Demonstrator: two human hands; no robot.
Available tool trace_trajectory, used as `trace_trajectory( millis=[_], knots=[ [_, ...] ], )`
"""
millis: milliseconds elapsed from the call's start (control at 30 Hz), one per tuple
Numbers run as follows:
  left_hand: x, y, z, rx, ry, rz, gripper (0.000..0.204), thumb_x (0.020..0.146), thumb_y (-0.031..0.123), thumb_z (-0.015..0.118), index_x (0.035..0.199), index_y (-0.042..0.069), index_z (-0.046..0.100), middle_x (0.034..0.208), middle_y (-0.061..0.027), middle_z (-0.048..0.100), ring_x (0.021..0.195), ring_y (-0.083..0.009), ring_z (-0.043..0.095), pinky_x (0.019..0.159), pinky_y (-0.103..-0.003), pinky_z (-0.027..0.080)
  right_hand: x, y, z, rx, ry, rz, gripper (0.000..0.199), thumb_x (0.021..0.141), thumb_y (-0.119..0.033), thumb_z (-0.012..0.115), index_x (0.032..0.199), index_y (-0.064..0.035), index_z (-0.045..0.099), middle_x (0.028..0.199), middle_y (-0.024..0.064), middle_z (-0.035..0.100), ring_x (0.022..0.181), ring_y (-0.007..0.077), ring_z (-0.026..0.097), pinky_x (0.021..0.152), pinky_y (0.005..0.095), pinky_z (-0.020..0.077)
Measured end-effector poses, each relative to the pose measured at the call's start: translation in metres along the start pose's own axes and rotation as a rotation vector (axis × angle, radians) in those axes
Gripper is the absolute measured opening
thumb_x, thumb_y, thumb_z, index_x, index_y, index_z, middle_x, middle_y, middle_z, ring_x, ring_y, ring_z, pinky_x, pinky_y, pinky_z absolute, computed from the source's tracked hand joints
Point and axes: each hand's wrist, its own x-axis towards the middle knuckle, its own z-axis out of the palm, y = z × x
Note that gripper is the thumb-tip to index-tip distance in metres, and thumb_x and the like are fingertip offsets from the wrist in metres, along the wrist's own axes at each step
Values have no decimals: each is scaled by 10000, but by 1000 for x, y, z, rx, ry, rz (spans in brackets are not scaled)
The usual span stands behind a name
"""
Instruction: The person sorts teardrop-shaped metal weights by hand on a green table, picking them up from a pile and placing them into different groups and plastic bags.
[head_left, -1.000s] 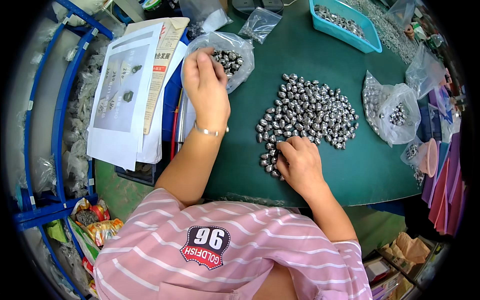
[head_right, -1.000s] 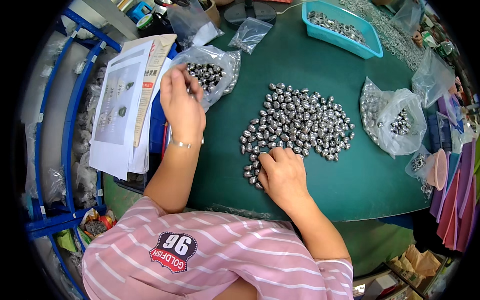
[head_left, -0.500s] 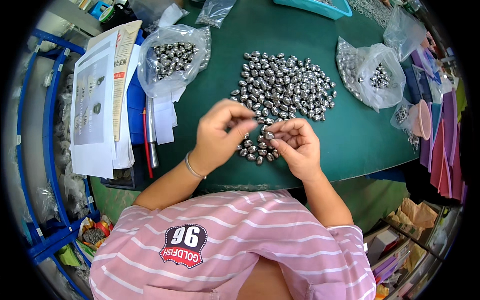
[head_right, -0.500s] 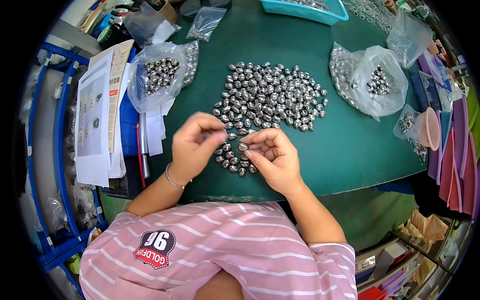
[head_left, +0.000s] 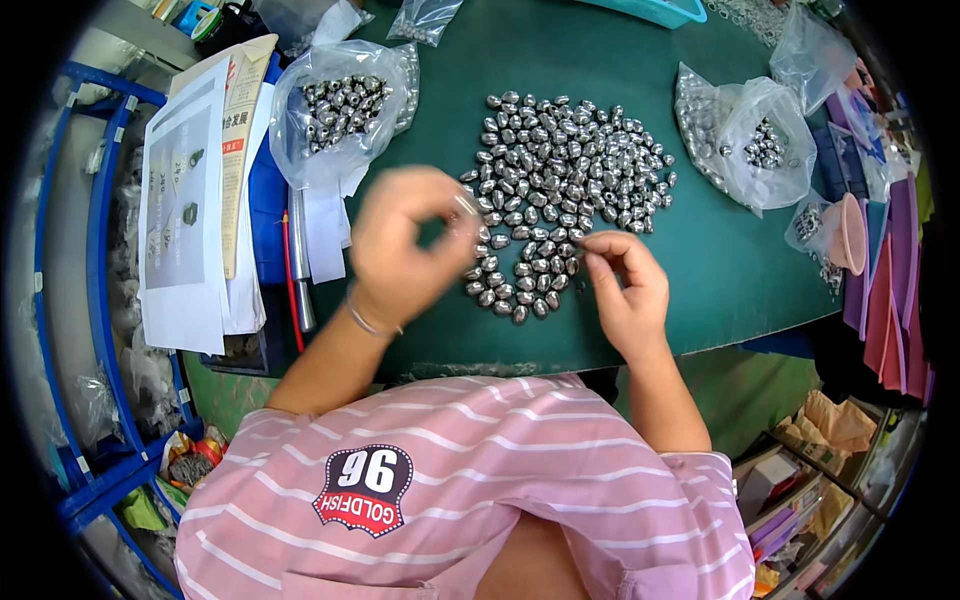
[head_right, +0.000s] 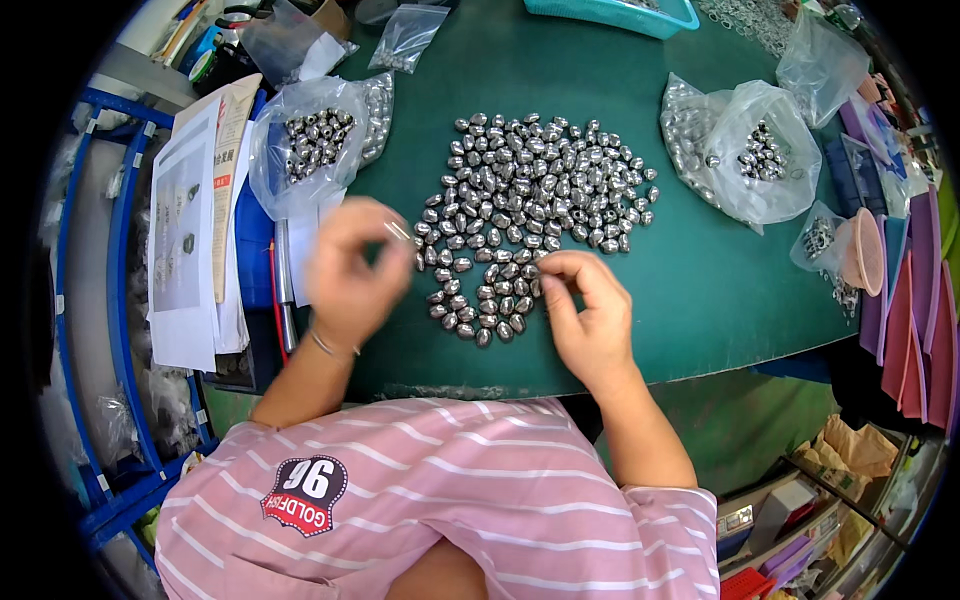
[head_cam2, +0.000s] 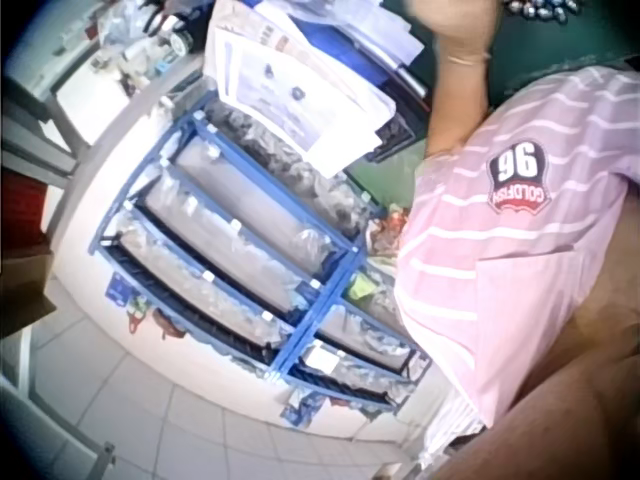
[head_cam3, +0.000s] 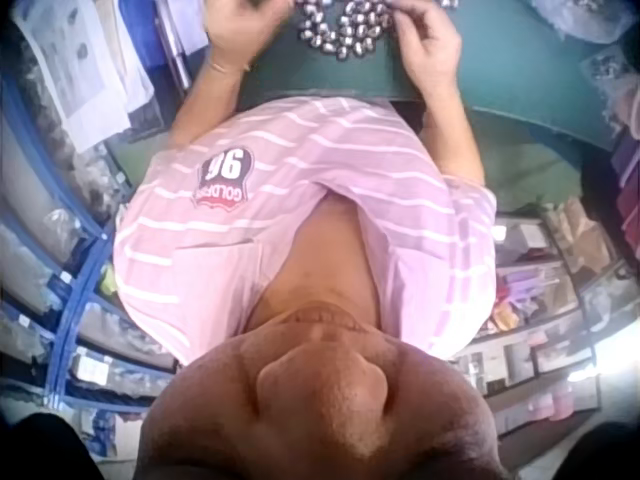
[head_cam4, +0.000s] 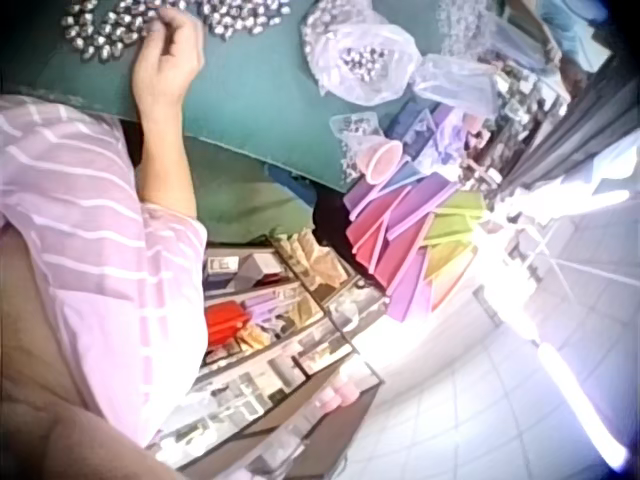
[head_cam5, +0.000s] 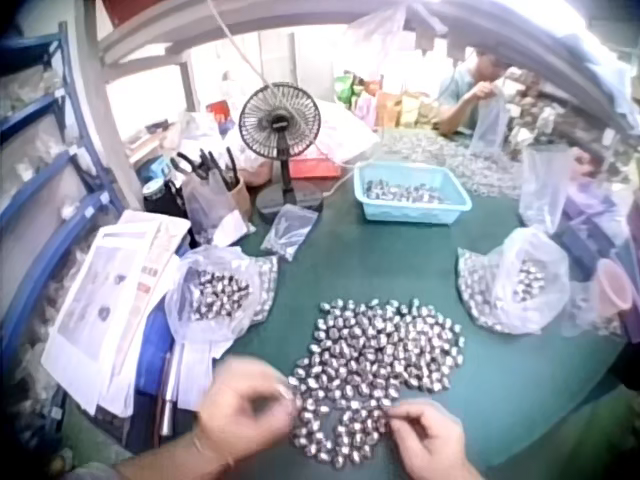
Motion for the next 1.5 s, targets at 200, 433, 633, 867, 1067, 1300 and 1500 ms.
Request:
trace_trajectory(
  millis=[200,433,633,867,1067,1300,1500],
  knots=[
    [41,-41,-41,683,233,-38,168,749,47,703,900,28,632,913,-101,607,742,-250,584,669,-343,481,5,4,-6,-355,-46,-143,110,770,10,655,872,-5,618,878,120,617,783,280,610,692,339,491],
    [-2,-8,7,194,-499,-318,206,719,74,748,880,6,639,790,-71,552,591,-156,519,554,-274,435,12,5,11,-569,-88,-140,152,734,-89,704,867,-44,647,811,109,583,785,313,585,699,405,475],
    [-23,-1,24,243,-566,-169,206,664,37,749,846,22,653,881,-93,571,819,-276,579,716,-351,478,13,0,7,-621,-93,-172,134,723,-39,662,854,-24,639,852,128,585,795,320,589,719,417,480],
    [-24,15,28,15,-542,-333,238,704,6,741,923,15,647,906,-88,591,716,-181,615,616,-282,492,11,-2,3,-323,-142,-50,217,707,22,700,913,-19,646,883,83,570,749,197,587,646,307,487],
    [-31,26,33,-301,-472,-490,210,734,11,745,918,-7,645,839,-80,619,657,-123,634,578,-228,518,-3,-5,12,160,-160,-9,260,734,68,700,983,2,668,979,107,585,833,174,603,673,253,502],
    [-31,30,24,-299,-458,-445,157,749,-24,718,898,-20,670,850,-106,652,709,-145,657,615,-234,535,-9,-12,9,311,-159,-24,227,768,110,662,985,47,635,964,122,613,858,171,639,737,261,552],
    [-37,26,24,-375,-489,-476,127,800,-61,660,927,-60,657,898,-129,645,709,-154,671,615,-227,554,-14,-6,12,357,-113,-95,201,765,119,667,945,56,606,926,128,624,816,173,651,722,263,560]
  ],
)
